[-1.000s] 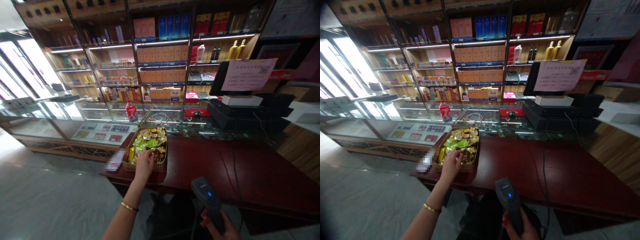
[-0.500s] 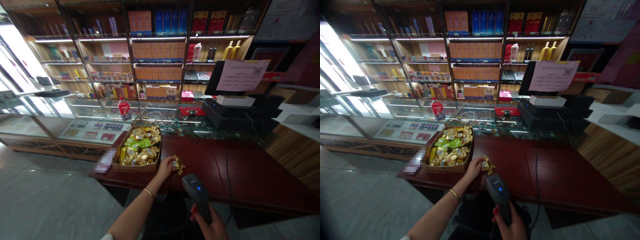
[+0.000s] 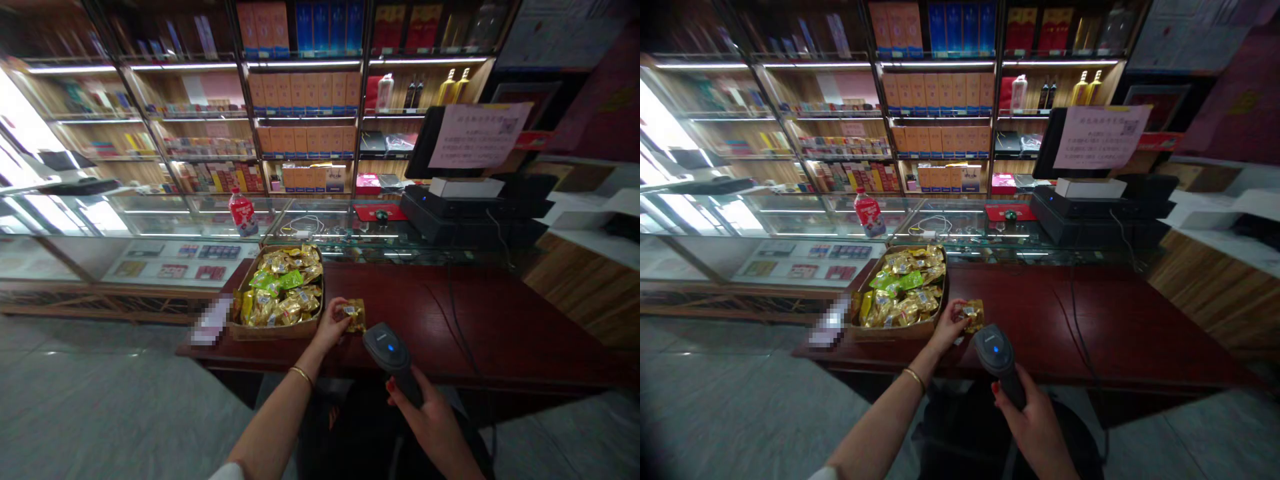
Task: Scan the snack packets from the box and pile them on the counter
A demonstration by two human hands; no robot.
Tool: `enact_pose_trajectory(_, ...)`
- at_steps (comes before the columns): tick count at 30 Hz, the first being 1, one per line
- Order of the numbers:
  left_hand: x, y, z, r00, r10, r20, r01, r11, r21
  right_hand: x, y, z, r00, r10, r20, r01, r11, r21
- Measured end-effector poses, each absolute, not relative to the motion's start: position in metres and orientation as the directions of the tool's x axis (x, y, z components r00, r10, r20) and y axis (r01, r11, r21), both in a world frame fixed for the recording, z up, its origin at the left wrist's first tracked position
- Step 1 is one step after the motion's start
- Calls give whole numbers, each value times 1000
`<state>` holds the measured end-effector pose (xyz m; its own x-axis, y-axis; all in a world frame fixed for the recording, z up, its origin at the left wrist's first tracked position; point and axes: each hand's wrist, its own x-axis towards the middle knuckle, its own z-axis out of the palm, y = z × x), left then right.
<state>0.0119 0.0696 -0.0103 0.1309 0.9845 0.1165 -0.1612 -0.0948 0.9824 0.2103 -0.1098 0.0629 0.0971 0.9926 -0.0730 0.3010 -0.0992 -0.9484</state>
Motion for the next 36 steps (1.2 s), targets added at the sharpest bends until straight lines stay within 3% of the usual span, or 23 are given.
enact_pose_trajectory(5, 12, 70, -7, 177, 960, 216, -84, -204, 975, 199, -121, 64, 187, 980, -71, 328, -130, -936)
enact_pose_trajectory(11, 15, 68, -9, 82, 940, 332, 94, -339, 936, 205, -125, 50, 174, 980, -102, 316, -153, -936)
enact_pose_trajectory(19, 13, 66, -11, 88, 946, 311, 101, -319, 942, 197, -115, 37, 141, 976, -164, 299, -200, -933)
enact_pose_trajectory(25, 15, 60, -2, 181, 920, 349, 158, -377, 913, 189, -104, 46, 153, 978, -144, 246, -179, -952)
enact_pose_trajectory(36, 16, 63, -11, 145, 957, 251, -24, -250, 968, 198, -108, 45, 134, 985, -109, 277, -142, -950)
